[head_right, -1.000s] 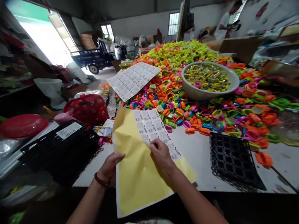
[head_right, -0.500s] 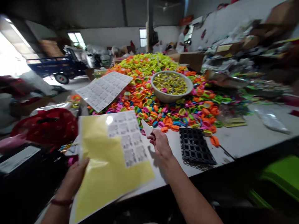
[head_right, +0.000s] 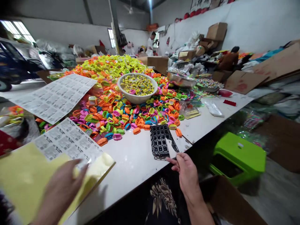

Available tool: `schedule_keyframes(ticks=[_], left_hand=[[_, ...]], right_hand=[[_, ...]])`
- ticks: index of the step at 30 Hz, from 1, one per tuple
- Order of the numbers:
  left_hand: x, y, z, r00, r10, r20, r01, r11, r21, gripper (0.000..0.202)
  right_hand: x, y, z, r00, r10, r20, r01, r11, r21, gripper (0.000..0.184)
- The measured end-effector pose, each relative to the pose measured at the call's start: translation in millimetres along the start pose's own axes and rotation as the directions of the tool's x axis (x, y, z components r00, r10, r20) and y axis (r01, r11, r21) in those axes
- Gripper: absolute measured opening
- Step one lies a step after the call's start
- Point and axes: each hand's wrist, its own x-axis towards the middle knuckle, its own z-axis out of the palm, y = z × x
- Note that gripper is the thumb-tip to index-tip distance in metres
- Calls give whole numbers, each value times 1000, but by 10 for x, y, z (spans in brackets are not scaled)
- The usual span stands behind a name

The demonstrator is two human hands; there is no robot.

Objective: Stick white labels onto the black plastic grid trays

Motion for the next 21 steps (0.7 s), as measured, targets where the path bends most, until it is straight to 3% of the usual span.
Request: schedule_keyframes(ticks=[1, 3, 4, 5, 7, 10, 15, 18, 21], left_hand=[[13, 261, 244, 987, 10, 157, 6, 995, -98, 38], [54, 743, 764, 858, 87, 507, 84, 949, -305, 34], [78, 951, 1020, 803, 92, 589, 159, 919, -361, 32], [101, 1130, 1259, 776, 58, 628, 245, 890, -385, 31], [142, 1396, 1658, 763, 27, 646, 304, 867, -395, 34], [179, 1591, 2026, 764, 2, 645, 342, 846, -409, 38], [152, 1616, 2186, 739, -14, 673, 426, 784, -452, 30], [97, 1561, 2076, 755, -19, 655, 440, 755, -486, 22], [7, 1441, 1823, 816, -15, 578, 388, 756, -527, 17]], right_hand=[[-5, -15, -66, 1000, -11, -4, 11, 1000, -11, 41], [-18, -43, -154, 1000, -31, -7, 30, 999, -34, 40], [-25, -55, -183, 999, -37, -9, 37, 998, -41, 40], [-34, -64, -209, 999, -41, -10, 40, 998, -45, 40], [-52, -74, -257, 999, -45, -12, 44, 998, -48, 40], [-75, -61, -332, 999, -44, -12, 43, 997, -58, 41], [-90, 1, -384, 999, -38, -2, 38, 997, -62, 39], [-91, 16, -328, 999, -40, 8, 41, 998, -56, 38], [-106, 6, -233, 998, -51, 41, 53, 997, -47, 36]])
